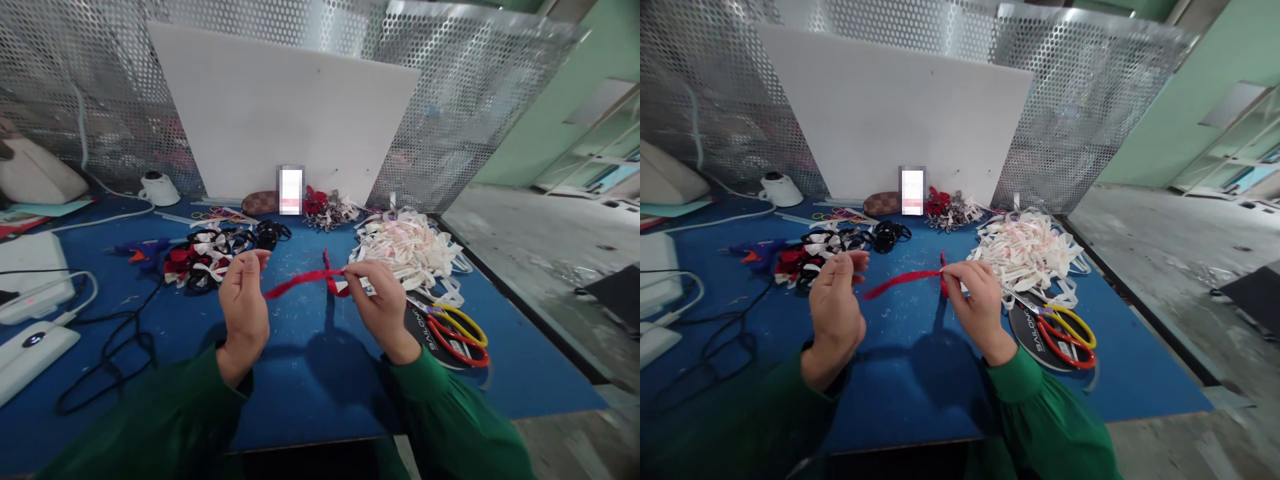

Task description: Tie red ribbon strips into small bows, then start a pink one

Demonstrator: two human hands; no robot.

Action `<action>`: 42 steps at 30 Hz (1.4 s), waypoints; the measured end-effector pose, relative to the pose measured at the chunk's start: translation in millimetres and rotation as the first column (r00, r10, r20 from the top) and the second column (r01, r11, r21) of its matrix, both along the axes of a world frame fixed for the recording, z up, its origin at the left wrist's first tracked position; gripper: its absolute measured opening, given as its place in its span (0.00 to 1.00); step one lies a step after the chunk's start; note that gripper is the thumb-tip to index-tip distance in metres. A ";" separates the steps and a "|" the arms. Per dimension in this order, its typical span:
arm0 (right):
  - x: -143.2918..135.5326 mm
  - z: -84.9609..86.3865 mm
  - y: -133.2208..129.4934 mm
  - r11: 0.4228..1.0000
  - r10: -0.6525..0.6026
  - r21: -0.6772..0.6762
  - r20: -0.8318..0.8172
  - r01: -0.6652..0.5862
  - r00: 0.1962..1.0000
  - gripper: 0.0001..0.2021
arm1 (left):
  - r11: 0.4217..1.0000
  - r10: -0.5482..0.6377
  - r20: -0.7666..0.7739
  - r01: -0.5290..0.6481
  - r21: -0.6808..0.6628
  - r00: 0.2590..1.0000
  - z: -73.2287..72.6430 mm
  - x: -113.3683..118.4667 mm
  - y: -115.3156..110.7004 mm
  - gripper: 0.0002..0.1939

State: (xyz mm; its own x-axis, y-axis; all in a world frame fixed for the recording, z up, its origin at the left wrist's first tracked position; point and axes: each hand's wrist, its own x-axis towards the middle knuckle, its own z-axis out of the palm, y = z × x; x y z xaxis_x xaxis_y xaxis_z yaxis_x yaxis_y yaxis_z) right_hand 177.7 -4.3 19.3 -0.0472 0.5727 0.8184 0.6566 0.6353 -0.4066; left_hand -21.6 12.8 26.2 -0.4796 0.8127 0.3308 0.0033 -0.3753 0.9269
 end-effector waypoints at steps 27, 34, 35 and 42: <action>-15.2 -0.1 -8.8 0.995 0.022 -0.101 0.117 -0.010 0.993 0.03 | 0.627 -0.633 0.243 0.671 -0.397 0.735 -1.6 16.9 -20.2 0.11; -16.9 -1.5 -8.0 0.992 0.027 -0.128 0.244 0.005 0.969 0.04 | 0.708 -0.594 0.080 0.567 -0.422 0.801 -4.4 20.4 -20.9 0.08; -16.8 -1.4 -7.8 0.991 0.031 -0.131 0.257 0.003 0.966 0.04 | 0.714 -0.591 0.069 0.562 -0.417 0.804 -4.9 20.3 -20.7 0.08; -21.0 -2.6 -8.0 0.979 0.058 -0.203 0.162 -0.024 0.985 0.06 | 0.701 -0.592 0.094 0.569 -0.429 0.800 -3.9 19.5 -22.9 0.10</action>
